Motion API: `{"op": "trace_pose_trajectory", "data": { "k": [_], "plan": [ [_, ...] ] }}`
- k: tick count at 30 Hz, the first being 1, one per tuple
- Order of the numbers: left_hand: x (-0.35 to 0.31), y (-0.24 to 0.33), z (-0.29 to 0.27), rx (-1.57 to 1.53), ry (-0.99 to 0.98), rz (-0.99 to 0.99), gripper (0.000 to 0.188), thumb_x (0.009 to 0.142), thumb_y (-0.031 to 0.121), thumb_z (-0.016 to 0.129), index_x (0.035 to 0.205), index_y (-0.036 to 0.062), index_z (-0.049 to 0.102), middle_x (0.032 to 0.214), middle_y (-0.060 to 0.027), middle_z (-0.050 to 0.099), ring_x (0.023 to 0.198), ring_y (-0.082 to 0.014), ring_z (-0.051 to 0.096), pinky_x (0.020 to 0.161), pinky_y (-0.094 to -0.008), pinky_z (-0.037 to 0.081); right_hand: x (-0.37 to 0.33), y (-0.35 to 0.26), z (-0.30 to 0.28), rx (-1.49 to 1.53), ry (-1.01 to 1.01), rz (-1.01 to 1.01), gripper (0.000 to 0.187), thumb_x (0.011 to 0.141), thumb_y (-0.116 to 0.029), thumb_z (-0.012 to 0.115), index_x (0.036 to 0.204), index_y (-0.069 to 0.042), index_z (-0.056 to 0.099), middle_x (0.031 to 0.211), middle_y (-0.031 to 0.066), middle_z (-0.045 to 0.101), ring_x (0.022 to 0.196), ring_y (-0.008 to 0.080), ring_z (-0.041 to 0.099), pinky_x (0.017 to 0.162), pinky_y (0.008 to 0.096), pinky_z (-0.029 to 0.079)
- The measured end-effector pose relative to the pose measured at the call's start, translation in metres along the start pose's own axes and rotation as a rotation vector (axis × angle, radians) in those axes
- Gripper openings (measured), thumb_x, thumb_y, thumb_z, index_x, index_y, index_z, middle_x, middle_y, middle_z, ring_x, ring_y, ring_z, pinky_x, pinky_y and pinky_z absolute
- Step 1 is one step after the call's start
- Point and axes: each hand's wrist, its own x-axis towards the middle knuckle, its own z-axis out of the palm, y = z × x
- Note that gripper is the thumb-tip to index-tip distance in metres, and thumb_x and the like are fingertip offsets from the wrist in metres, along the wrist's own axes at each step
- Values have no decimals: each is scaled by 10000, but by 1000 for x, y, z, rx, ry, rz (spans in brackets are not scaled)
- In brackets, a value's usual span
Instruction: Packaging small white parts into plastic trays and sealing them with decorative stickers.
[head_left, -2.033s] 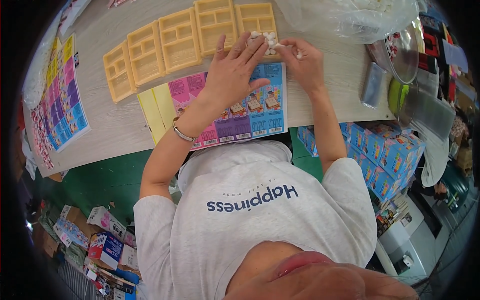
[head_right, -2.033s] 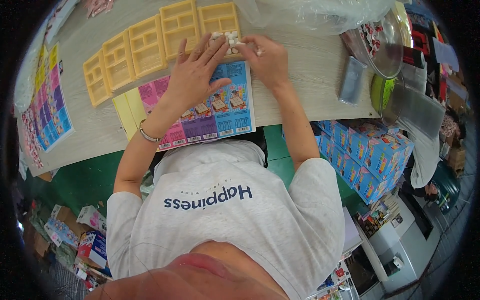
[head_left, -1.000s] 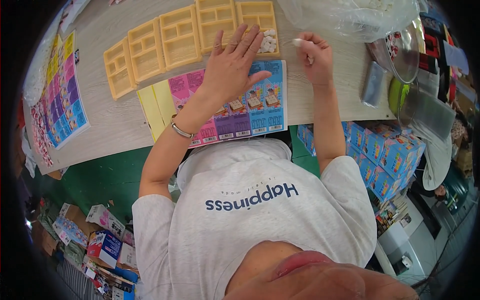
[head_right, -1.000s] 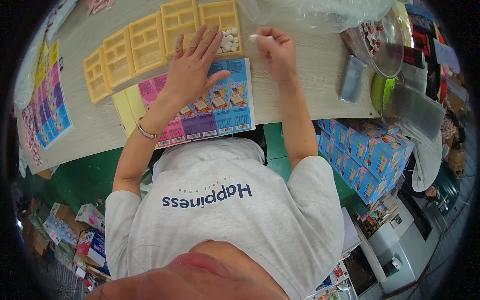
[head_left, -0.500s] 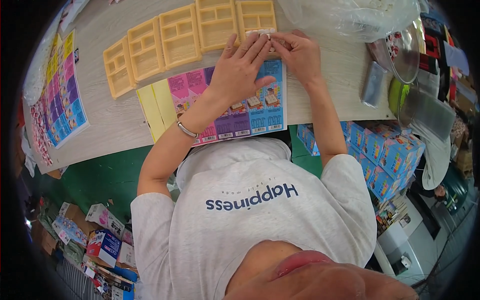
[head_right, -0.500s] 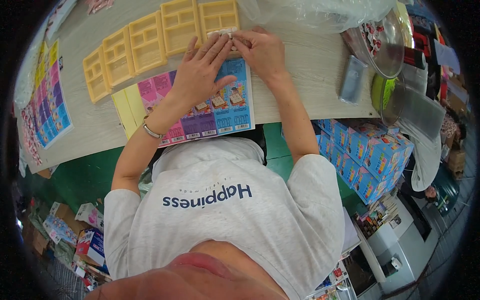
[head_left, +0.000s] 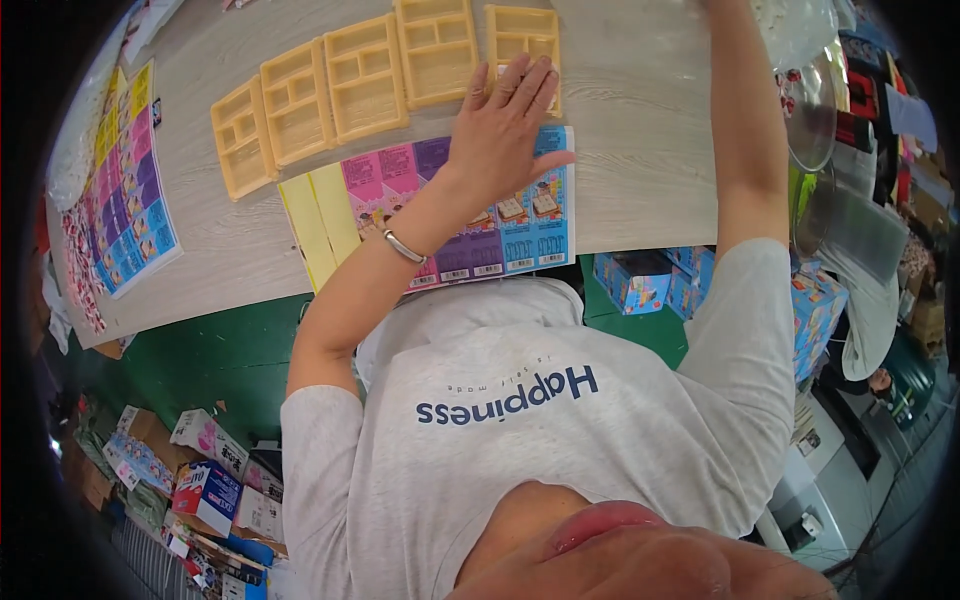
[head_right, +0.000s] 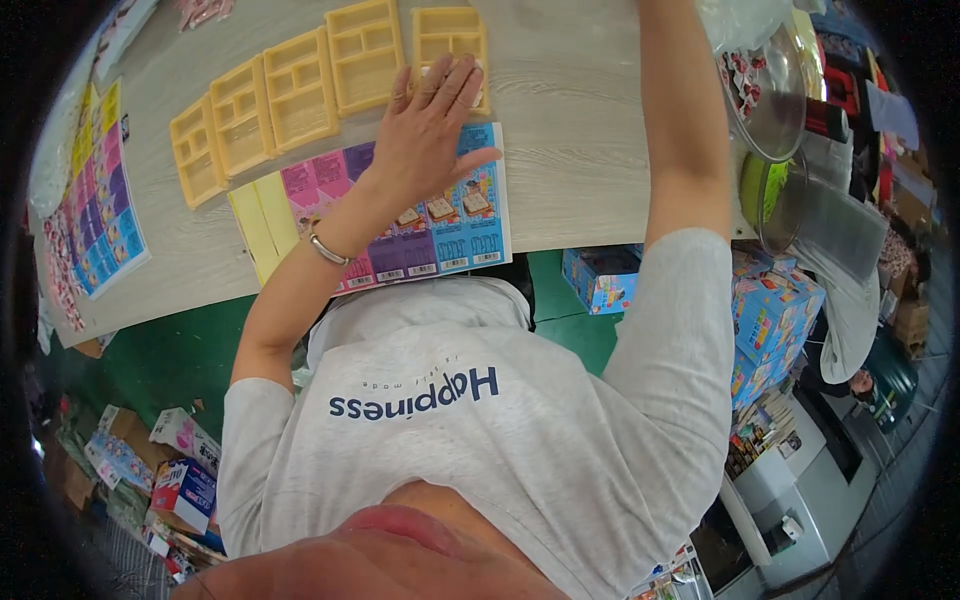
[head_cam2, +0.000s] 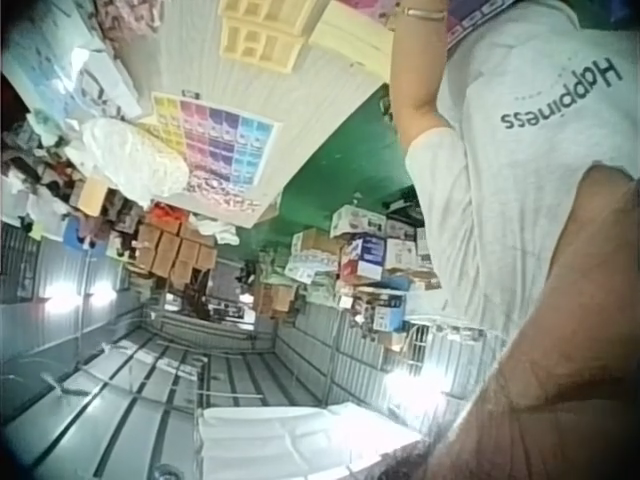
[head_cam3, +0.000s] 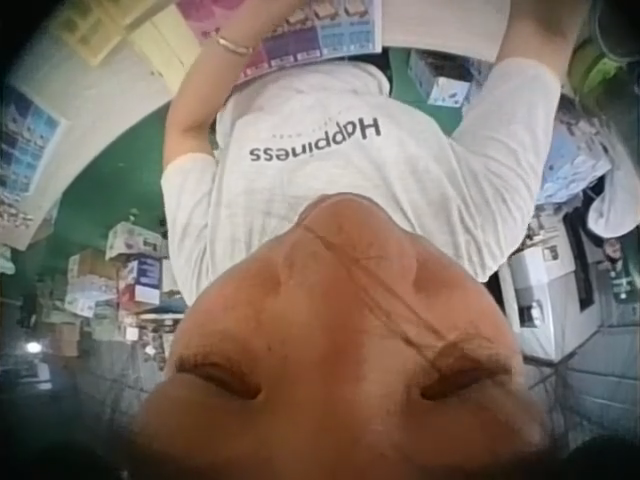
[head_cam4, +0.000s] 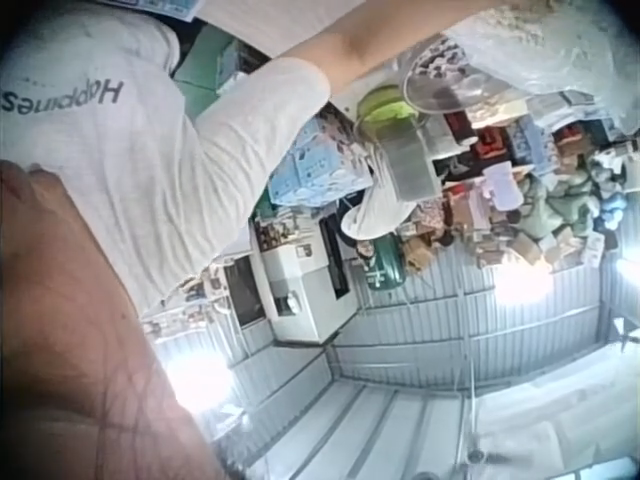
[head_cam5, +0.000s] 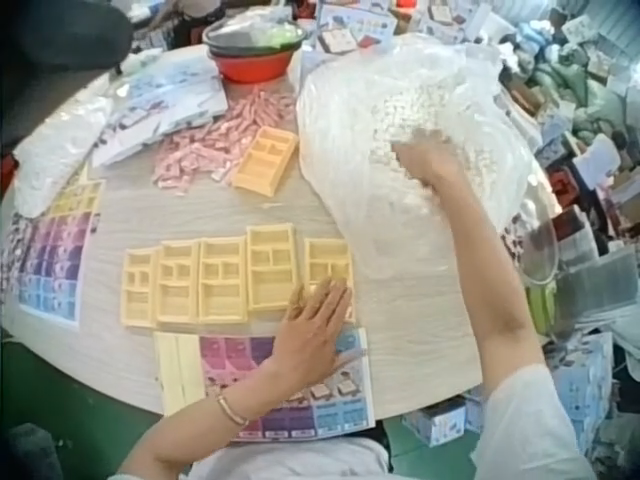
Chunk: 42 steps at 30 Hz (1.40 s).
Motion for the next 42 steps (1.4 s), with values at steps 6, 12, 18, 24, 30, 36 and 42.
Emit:
{"op": "trace_pose_trajectory", "data": {
  "k": [6, 12, 18, 24, 30, 36, 42],
  "plan": [
    [-2, -38, -39, -73, 149, -175, 882, 856, 667, 590, 1479, 65, 426, 1550, -110, 396, 1474, -268, 299, 1202, -558, 152, -6, 17, -14, 874, -420, 181, 524, 952, -415, 531, 1264, 3, 580, 1209, 251, 646, 1128, 416, 615, 971, 503, 470],
    [2, -122, -95, -9, -119, -107, 811, 752, 520, 788, 1434, 182, 506, 1588, -95, 335, 1473, -343, 265, 1201, -575, 175, 7, 79, 18, -299, 565, 94, 458, 942, -405, 594, 1209, -33, 609, 1070, 175, 697, 1016, 349, 663, 879, 489, 511],
    [-20, -164, -30, -389, 407, 281, 806, 739, 494, 801, 1416, 158, 522, 1582, -151, 326, 1464, -393, 260, 1193, -591, 183, -61, -72, 54, 1717, 363, 116, 269, 1044, -252, 499, 1115, -15, 603, 866, 86, 611, 745, 211, 576, 663, 350, 492],
    [-25, -126, -72, -142, -31, -135, 710, 717, 487, 819, 1285, 124, 595, 1536, -155, 387, 1437, -393, 303, 1175, -609, 202, -114, -205, 175, 1494, 203, 526, 161, 1028, -284, 555, 1037, -131, 606, 732, -58, 560, 549, 40, 486, 470, 184, 394],
    [-23, -121, -66, -76, -108, -207, 714, 718, 503, 813, 1312, 177, 589, 1548, -89, 392, 1458, -354, 287, 1182, -603, 193, -113, -201, 211, 1573, 430, 123, 237, 1005, -223, 588, 873, -34, 645, 747, 31, 653, 666, 93, 601, 576, 245, 460],
    [-27, -122, -52, -52, 32, -171, 624, 719, 510, 809, 1235, 207, 631, 1549, -9, 404, 1464, -310, 292, 1187, -609, 171, -117, -212, 203, 1734, 463, 66, 182, 1008, -162, 549, 882, -44, 605, 753, 68, 635, 619, 126, 563, 556, 257, 449],
    [-27, -122, -51, -37, 30, -167, 669, 723, 531, 799, 1281, 213, 611, 1551, -7, 399, 1465, -303, 289, 1187, -604, 172, -110, -211, 200, 1878, 509, 108, 182, 1009, -161, 529, 856, -64, 555, 697, 35, 566, 549, 107, 472, 489, 248, 373]
  ]
}}
